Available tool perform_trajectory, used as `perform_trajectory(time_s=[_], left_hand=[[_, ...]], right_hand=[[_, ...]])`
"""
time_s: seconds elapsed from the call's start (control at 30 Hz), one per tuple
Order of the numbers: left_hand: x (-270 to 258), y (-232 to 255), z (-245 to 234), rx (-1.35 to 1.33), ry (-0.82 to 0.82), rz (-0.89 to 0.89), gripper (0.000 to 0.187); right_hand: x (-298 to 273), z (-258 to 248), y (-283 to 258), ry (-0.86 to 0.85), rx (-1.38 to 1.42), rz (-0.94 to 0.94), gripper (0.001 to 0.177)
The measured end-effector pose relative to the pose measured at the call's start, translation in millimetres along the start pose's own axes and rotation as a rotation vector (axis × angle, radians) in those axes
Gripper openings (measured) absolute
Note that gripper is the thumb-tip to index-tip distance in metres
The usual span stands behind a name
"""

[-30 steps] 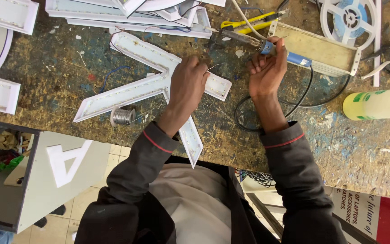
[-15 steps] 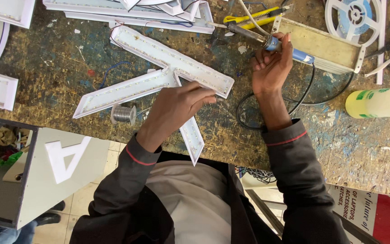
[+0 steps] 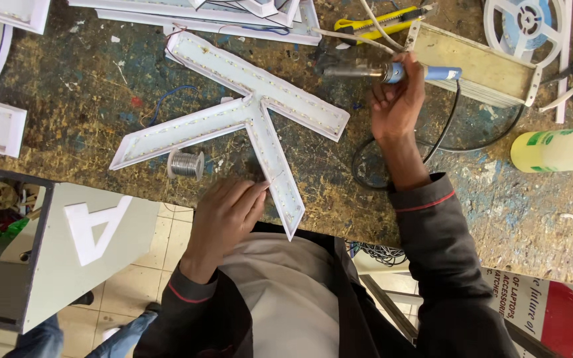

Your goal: The person solders wires to an LED strip mounted on a white letter-shaped frame using a soldering iron and solder wire. The person holds the frame steady with one hand while applying heat and solder with the other, then repositions the frame to continue soldering at different points.

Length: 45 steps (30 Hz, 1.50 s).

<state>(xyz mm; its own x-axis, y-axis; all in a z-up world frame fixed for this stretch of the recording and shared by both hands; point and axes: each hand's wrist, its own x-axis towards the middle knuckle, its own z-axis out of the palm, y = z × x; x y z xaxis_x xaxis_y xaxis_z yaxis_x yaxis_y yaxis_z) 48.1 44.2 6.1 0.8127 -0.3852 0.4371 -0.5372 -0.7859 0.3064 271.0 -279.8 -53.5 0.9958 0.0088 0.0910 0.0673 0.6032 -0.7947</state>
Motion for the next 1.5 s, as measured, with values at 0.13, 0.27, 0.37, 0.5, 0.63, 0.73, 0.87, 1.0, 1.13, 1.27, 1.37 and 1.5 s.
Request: perform_trajectory(time_s=[0.13,0.27,0.37,0.5,0.63,0.73,0.87,1.0,1.13,1.27,1.37,1.5], left_hand=[[-14.0,20.6,8.3,-0.052,-0.016,-0.152,0.028],[-32.8,32.2,24.2,-0.172,0.09,-0.38,0.012],[-38.9,39.9,31.6,-0.271,0.074,-0.52,0.017],[-17.9,47.4,32.9,-0.264,-0.058,-0.496,0.026],[-12.2,39.2,37.4,-0.274,-0.124,-0.489,0.023],[-18.9,39.9,43.0,-0.259,0.003,-0.467,0.02],[-29.8,45.3,50.1,-0.269,0.033,-0.478,0.008],[-29.3,61.8,53.5,-0.117,0.16,-0.462,0.02],[-25.6,64.8,62.3,-0.057,0.298,-0.457,0.023],[-24.3,60.5,70.1,-0.048,0.366,-0.444,0.022],[-23.6,60.6,76.7,-0.039,0.399,-0.438,0.024],[-24.8,62.7,81.6,-0.08,0.412,-0.441,0.019]], right_hand=[[-7.9,19.7,-5.1,0.055,-0.136,0.075,0.036],[-2.6,4.6,5.5,0.052,-0.259,0.071,0.042],[4.3,-10.8,15.8,0.139,-0.257,0.119,0.046],[8.2,-26.4,19.4,0.136,-0.259,0.14,0.043],[1.3,-9.9,7.4,0.125,-0.269,0.14,0.043],[-0.5,-12.6,8.3,0.115,-0.275,0.122,0.041],[1.9,-13.0,10.4,0.133,-0.298,0.14,0.041],[-11.9,18.0,-9.1,0.039,-0.349,0.115,0.037],[-2.0,20.6,-7.6,-0.097,-0.406,0.094,0.04],[20.0,31.2,19.6,-0.473,-0.361,0.156,0.032],[37.0,66.2,36.3,-0.709,-0.401,0.143,0.032],[26.7,111.8,61.1,-0.859,-0.302,0.147,0.033]])
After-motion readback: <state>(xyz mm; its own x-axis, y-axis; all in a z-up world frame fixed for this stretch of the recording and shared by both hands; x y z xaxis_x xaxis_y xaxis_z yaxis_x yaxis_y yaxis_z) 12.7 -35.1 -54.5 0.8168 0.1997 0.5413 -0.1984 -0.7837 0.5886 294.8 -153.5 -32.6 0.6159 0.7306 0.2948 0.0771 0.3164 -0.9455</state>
